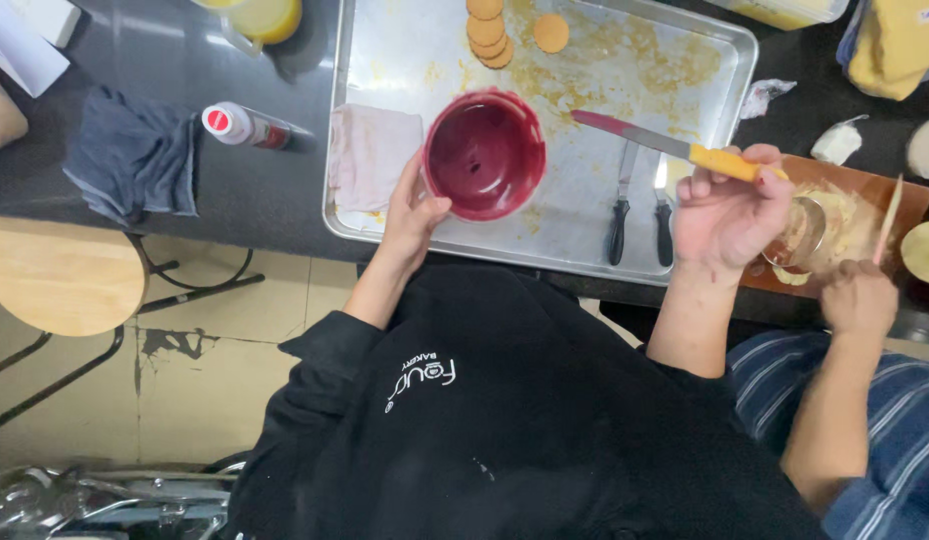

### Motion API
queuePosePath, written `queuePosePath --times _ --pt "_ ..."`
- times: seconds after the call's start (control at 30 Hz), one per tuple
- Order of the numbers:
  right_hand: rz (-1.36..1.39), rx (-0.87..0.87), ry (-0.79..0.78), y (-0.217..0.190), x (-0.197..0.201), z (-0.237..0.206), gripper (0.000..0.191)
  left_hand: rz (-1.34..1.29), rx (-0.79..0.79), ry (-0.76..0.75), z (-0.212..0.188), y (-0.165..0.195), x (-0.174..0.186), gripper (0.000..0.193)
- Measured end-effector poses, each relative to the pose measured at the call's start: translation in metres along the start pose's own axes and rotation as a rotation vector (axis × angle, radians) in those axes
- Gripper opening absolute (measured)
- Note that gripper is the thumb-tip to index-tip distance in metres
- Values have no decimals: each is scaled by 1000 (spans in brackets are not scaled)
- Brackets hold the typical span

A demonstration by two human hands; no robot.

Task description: The person stirs a yellow liquid in a plastic measuring pitcher with a spatula, then sets it aside and briefly reads a handwritten recipe sheet. They then hold a bowl of red glaze, stir and scrape it with a spatula and a knife, and squeeze coloring from a bottle into the bowl while continuing to stir.

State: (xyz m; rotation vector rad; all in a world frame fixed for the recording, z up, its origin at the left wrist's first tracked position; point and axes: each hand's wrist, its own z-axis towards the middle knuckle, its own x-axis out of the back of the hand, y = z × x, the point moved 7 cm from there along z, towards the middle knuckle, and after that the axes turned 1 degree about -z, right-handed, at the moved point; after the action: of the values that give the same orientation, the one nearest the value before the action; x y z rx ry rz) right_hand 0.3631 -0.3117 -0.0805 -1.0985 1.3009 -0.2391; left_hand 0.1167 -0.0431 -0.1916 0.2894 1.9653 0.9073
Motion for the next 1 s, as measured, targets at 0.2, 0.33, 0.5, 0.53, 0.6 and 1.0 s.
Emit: queuePosePath --times 0.2,0.33,0.5,0.53,0.6,1.0 --pt "71 -10 32 4 -1 4 21 -39 59 60 -5 0 4 97" --pt "73 -7 34 6 1 7 21 20 -43 -48 -8 9 1 92" --pt "91 -25 28 8 4 5 22 -47 65 52 -4 -1 4 91" --pt "90 -25 29 8 5 5 22 -36 34 26 -4 4 3 90" --pt "72 -9 47 5 9 5 22 -19 26 -8 -8 6 -2 88" --pt "112 -38 43 4 8 8 21 -84 27 -11 -4 18 -12 81"
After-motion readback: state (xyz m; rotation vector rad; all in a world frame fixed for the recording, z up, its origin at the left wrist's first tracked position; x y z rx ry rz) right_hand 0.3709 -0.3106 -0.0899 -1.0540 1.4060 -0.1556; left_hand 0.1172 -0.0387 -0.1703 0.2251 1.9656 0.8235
